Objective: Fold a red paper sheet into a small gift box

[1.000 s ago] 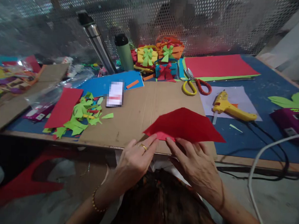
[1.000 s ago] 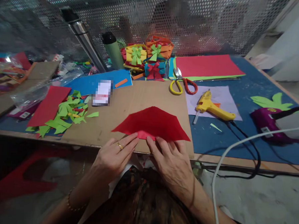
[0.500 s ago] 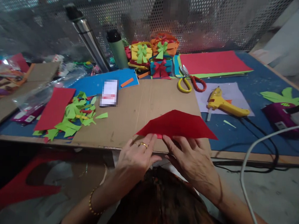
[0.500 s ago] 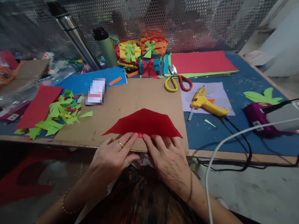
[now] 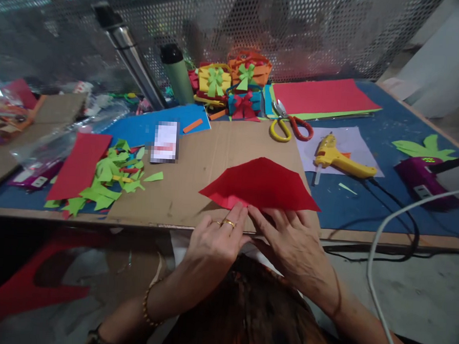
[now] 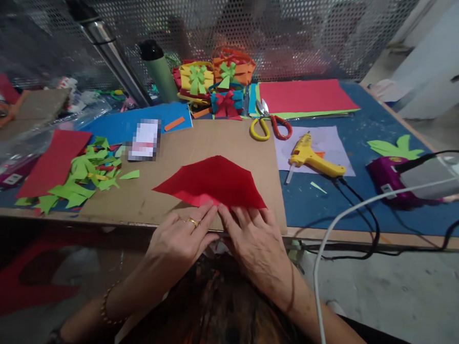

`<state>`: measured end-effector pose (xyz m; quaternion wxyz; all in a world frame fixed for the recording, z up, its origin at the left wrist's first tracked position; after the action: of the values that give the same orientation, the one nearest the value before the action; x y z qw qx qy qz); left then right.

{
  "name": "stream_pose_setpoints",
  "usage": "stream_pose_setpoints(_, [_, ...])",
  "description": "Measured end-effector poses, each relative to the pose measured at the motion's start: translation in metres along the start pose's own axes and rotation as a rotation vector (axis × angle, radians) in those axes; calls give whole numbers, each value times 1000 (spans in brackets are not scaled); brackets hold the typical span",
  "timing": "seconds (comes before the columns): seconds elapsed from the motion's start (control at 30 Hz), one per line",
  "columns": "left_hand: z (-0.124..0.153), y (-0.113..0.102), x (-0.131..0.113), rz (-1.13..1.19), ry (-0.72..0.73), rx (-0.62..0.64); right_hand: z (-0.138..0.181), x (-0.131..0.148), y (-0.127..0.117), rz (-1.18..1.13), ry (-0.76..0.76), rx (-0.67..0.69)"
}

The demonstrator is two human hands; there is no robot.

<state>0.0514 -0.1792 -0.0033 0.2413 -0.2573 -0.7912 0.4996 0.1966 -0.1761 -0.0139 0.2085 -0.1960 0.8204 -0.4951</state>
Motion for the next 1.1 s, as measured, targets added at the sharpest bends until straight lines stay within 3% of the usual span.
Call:
stream_pose_setpoints(0.27, [-2,0,7,158,-36,-15,-3,0,-1,22,10,18])
stream_pose_setpoints(0.53, [3,0,6,83,16,-152,0,5,5,74,35,-66])
stream_pose_setpoints(0.7, [4,0,10,100,55,-168,0,7,4,83,32,-86])
stream_pose_setpoints(0.93, [12,-3,10,104,-148,-168,-2,6,-3,72,24,-15])
stream_pose_setpoints(1.1, [20,-4,13,167,-177,-150,0,9,-8,73,72,-25])
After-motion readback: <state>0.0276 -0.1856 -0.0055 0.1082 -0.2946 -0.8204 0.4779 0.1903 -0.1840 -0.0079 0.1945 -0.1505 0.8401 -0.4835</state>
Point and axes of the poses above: each hand's wrist, its own z-axis away from the middle knuckle, its own y-axis out of the palm, x = y × z, the point moved 5 cm from there along -z, towards the middle knuckle, and after that the axes turned 7 degrees about z, right-handed, at the moved point
